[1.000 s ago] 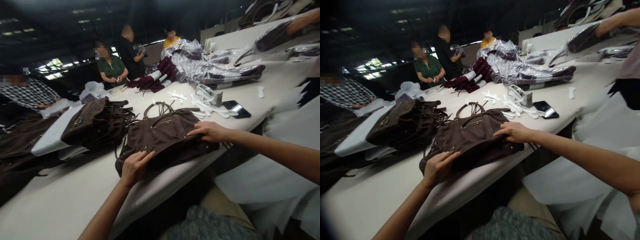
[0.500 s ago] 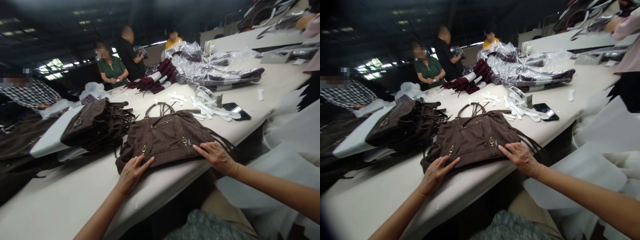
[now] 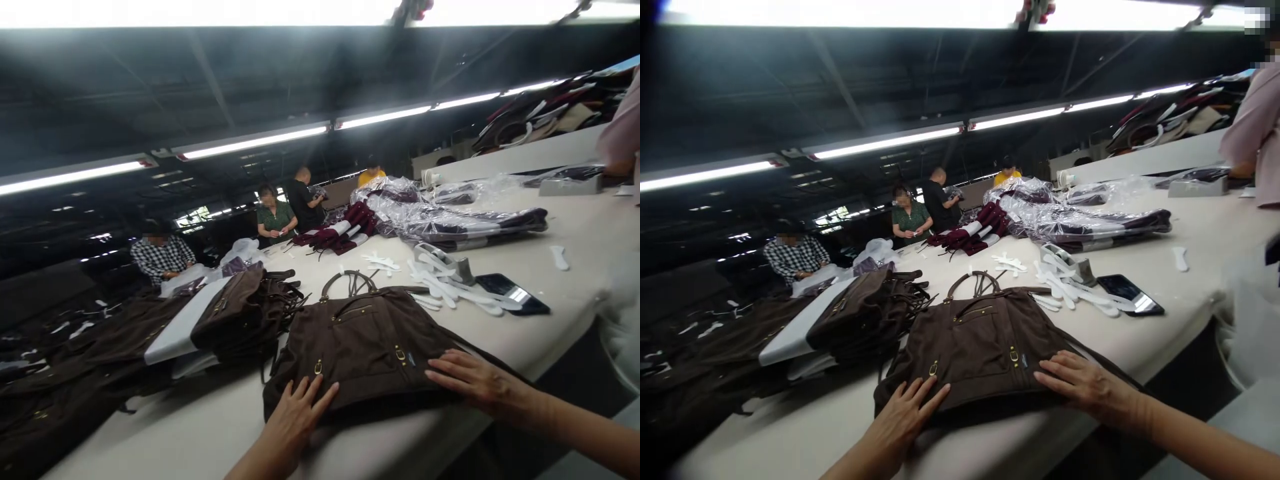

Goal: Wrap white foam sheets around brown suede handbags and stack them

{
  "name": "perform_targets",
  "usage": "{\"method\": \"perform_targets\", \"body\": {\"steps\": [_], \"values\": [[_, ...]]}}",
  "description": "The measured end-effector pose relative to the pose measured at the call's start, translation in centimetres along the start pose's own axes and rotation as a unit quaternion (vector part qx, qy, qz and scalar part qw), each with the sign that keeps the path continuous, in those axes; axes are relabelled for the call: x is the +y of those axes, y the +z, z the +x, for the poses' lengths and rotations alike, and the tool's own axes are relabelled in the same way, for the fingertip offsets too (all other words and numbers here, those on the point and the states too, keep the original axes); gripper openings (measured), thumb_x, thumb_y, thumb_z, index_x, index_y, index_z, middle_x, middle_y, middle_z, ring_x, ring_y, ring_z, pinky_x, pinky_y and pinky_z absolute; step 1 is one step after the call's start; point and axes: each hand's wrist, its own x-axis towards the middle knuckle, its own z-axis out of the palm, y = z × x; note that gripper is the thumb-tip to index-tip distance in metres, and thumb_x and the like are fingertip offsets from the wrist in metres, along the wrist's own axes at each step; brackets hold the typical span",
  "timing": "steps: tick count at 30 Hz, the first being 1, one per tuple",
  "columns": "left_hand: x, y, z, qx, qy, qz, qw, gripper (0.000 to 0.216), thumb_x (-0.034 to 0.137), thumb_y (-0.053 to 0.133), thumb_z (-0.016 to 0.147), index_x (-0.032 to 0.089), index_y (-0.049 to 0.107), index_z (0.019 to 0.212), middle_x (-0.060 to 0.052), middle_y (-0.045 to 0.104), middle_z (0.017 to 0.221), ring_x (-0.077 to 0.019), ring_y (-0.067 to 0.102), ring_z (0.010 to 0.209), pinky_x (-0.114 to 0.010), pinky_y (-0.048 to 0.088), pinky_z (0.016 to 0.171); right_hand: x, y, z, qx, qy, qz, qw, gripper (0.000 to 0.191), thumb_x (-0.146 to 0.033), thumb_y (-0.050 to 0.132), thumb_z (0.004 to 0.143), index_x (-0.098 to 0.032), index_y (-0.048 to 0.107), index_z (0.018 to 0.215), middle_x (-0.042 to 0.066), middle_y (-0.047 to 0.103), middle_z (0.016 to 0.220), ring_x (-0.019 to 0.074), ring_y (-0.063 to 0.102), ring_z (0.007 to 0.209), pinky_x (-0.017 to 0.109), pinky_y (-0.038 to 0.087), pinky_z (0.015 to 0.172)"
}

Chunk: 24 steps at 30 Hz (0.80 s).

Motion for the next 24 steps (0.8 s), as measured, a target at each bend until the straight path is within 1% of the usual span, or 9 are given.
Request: {"method": "perform_targets", "body": {"steps": [3, 6, 8, 11, 15, 17, 19, 21, 24], "values": [[-0.7, 0.6, 0.2, 0.085, 0.033, 0.034, 0.995, 0.085, -0.003, 0.043, 0.079, 0.030, 0.015, 0.152, -0.016, 0.052, 0.139, -0.0261, 0.060, 0.116, -0.041, 0.053, 0.092, 2.6, -2.0, 1.8, 0.022, -0.041, 0.028, 0.999, 0.061, -0.003, 0.040, 0.091, -0.022, 0.035, 0.149, 0.010, 0.065, 0.122, 0.0184, 0.062, 0.112, 0.033, 0.053, 0.096], [-0.4, 1.1, 0.5, 0.224, 0.043, -0.009, 0.974, 0.073, -0.002, 0.030, 0.087, 0.019, 0.008, 0.154, -0.016, 0.060, 0.129, -0.0174, 0.064, 0.107, -0.026, 0.054, 0.089, 6.2, -3.8, 3.5, 0.062, -0.001, 0.048, 0.997, 0.059, 0.000, 0.037, 0.090, -0.022, 0.044, 0.144, 0.011, 0.067, 0.118, 0.0164, 0.063, 0.110, 0.030, 0.054, 0.094], [0.9, 1.5, 0.9, 0.296, 0.028, -0.039, 0.954, 0.072, -0.001, 0.028, 0.088, 0.015, 0.004, 0.154, -0.015, 0.060, 0.128, -0.0157, 0.064, 0.106, -0.023, 0.054, 0.089, 8.2, -3.9, 3.4, 0.055, 0.057, 0.070, 0.994, 0.061, 0.004, 0.038, 0.084, -0.022, 0.053, 0.137, 0.009, 0.068, 0.116, 0.0158, 0.065, 0.108, 0.030, 0.054, 0.094], [3.1, 2.8, 1.0, 0.341, 0.013, -0.033, 0.939, 0.077, -0.004, 0.033, 0.081, 0.014, 0.014, 0.153, -0.013, 0.065, 0.121, -0.0187, 0.064, 0.107, -0.029, 0.055, 0.091, 9.0, -2.3, 1.4, 0.002, 0.125, 0.099, 0.987, 0.072, 0.009, 0.037, 0.068, -0.022, 0.063, 0.128, 0.007, 0.067, 0.120, 0.0173, 0.063, 0.113, 0.033, 0.051, 0.100], [3.5, 3.9, -0.2, 0.315, -0.018, -0.013, 0.949, 0.074, -0.001, 0.045, 0.067, 0.018, 0.045, 0.138, -0.013, 0.052, 0.140, -0.0305, 0.042, 0.134, -0.053, 0.040, 0.110, 7.6, 0.4, -1.1, -0.016, 0.169, 0.093, 0.981, 0.082, 0.009, 0.033, 0.059, -0.017, 0.058, 0.133, 0.008, 0.055, 0.138, 0.0185, 0.045, 0.133, 0.039, 0.036, 0.113], [2.8, 3.7, -0.8, 0.281, -0.014, -0.010, 0.959, 0.074, 0.005, 0.052, 0.061, 0.017, 0.049, 0.134, -0.014, 0.041, 0.149, -0.0346, 0.031, 0.141, -0.058, 0.033, 0.113, 7.2, 1.4, -1.5, -0.006, 0.184, 0.062, 0.981, 0.080, 0.010, 0.032, 0.061, -0.016, 0.058, 0.132, 0.010, 0.047, 0.145, 0.0204, 0.038, 0.137, 0.042, 0.035, 0.114], [2.1, 3.2, -1.1, 0.237, 0.002, -0.005, 0.971, 0.083, 0.010, 0.057, 0.056, 0.015, 0.044, 0.137, -0.017, 0.036, 0.151, -0.0367, 0.029, 0.141, -0.057, 0.035, 0.112, 7.1, 2.1, -1.5, -0.004, 0.191, 0.015, 0.981, 0.078, 0.011, 0.032, 0.064, -0.016, 0.058, 0.132, 0.012, 0.042, 0.148, 0.0236, 0.036, 0.139, 0.044, 0.038, 0.112], [1.6, 2.8, -1.1, 0.194, 0.014, 0.013, 0.981, 0.089, 0.012, 0.060, 0.056, 0.015, 0.039, 0.142, -0.018, 0.037, 0.150, -0.0377, 0.031, 0.140, -0.054, 0.039, 0.110, 7.4, 2.5, -1.2, -0.017, 0.180, -0.033, 0.983, 0.078, 0.012, 0.033, 0.064, -0.015, 0.055, 0.135, 0.014, 0.046, 0.145, 0.0242, 0.041, 0.136, 0.043, 0.043, 0.108], [1.0, 2.2, -1.2, 0.172, 0.035, 0.064, 0.982, 0.077, 0.005, 0.053, 0.068, 0.014, 0.037, 0.142, -0.016, 0.054, 0.136, -0.0314, 0.048, 0.130, -0.043, 0.046, 0.104, 8.4, 1.4, 0.0, -0.023, 0.129, -0.104, 0.986, 0.074, 0.012, 0.034, 0.066, -0.010, 0.054, 0.134, 0.016, 0.060, 0.130, 0.0226, 0.058, 0.121, 0.036, 0.052, 0.099]]}}
